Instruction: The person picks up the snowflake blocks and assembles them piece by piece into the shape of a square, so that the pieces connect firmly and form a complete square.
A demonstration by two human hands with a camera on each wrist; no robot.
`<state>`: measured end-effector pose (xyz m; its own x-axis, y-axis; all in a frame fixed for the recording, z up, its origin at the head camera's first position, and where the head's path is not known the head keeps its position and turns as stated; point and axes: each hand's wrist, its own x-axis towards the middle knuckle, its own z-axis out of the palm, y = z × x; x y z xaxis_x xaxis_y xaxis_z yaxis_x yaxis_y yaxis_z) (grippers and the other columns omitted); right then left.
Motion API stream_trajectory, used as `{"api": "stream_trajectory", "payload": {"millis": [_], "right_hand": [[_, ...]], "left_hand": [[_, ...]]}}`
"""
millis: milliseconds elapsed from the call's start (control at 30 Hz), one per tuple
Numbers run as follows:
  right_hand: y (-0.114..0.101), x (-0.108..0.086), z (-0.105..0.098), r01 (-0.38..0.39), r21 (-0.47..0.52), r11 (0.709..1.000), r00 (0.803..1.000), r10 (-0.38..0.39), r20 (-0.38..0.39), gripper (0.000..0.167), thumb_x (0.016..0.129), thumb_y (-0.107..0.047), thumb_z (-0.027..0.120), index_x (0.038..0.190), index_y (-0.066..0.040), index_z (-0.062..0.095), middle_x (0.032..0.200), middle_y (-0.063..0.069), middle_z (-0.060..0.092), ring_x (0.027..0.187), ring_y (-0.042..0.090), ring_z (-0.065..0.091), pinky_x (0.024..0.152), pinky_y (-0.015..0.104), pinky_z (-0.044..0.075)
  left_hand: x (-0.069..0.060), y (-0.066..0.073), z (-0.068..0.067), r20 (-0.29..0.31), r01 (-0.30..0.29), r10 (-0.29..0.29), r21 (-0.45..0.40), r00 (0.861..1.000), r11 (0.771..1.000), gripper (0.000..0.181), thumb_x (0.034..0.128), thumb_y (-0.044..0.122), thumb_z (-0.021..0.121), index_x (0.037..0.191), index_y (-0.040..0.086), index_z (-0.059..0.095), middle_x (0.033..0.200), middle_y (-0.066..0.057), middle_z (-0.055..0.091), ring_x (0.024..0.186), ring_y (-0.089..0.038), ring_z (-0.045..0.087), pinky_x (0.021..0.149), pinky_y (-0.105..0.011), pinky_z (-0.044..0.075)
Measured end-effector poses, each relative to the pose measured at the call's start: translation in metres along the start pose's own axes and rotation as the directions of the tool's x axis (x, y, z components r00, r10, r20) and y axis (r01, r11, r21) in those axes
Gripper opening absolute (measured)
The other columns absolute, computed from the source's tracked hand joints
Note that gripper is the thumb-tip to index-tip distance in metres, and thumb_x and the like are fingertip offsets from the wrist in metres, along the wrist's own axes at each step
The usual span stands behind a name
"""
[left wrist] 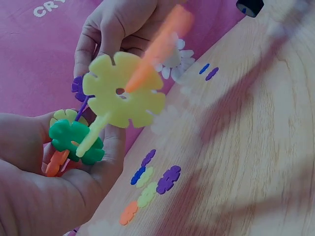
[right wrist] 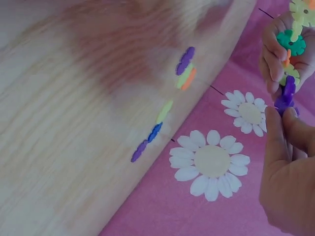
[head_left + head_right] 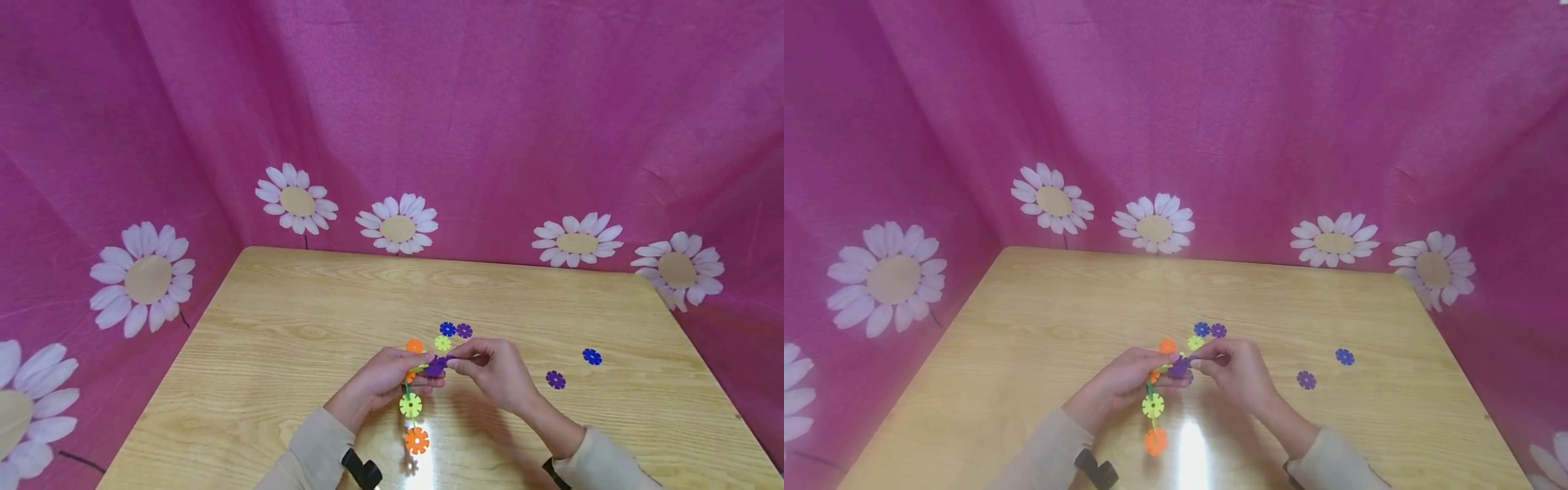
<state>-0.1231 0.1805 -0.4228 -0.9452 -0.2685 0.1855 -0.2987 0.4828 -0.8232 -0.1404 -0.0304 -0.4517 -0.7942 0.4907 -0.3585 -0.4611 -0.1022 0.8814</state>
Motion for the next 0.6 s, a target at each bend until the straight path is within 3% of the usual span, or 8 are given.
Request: {"api": "stream_trajectory", "payload": {"millis": [300,467,600], "right_hand": [[0.0017,0.0032,-0.0051,0.0,0.023,1.0,0.996,-0.002,0.085,0.007,0.085,-0.013,0.079,0.091,-0.01,0.078,0.088,0.005,0.077,0.07,0.01,0.069,0.061,0.023,0.06],[0.0069,0.0048,-0.0077,-0.006,0.044,0.999,0.99,0.0,0.143,0.009,0.085,-0.012,0.078,0.093,-0.008,0.077,0.087,0.006,0.076,0.075,0.019,0.072,0.066,0.024,0.061],[0.0093,0.0067,-0.0068,-0.003,0.058,0.998,0.986,-0.007,0.166,0.008,0.086,-0.011,0.077,0.094,-0.007,0.077,0.088,0.007,0.077,0.08,0.015,0.073,0.072,0.022,0.062]], "left_hand": [[-0.0018,0.0012,-0.0021,0.03,0.011,-0.012,0.028,0.999,1.0,0.037,0.1007,0.027,0.06,0.117,-0.006,0.068,0.107,-0.023,0.074,0.095,-0.023,0.075,0.091,-0.036,0.061],[-0.0019,0.0007,-0.0009,0.065,0.022,-0.024,0.026,0.998,0.999,0.037,0.1015,0.027,0.058,0.115,-0.007,0.068,0.105,-0.021,0.075,0.089,-0.019,0.075,0.084,-0.03,0.062],[-0.001,0.0008,-0.0005,0.055,0.033,-0.033,0.016,0.998,0.999,0.039,0.1014,0.031,0.058,0.114,-0.003,0.07,0.103,-0.018,0.076,0.087,-0.018,0.075,0.076,-0.025,0.063]]}}
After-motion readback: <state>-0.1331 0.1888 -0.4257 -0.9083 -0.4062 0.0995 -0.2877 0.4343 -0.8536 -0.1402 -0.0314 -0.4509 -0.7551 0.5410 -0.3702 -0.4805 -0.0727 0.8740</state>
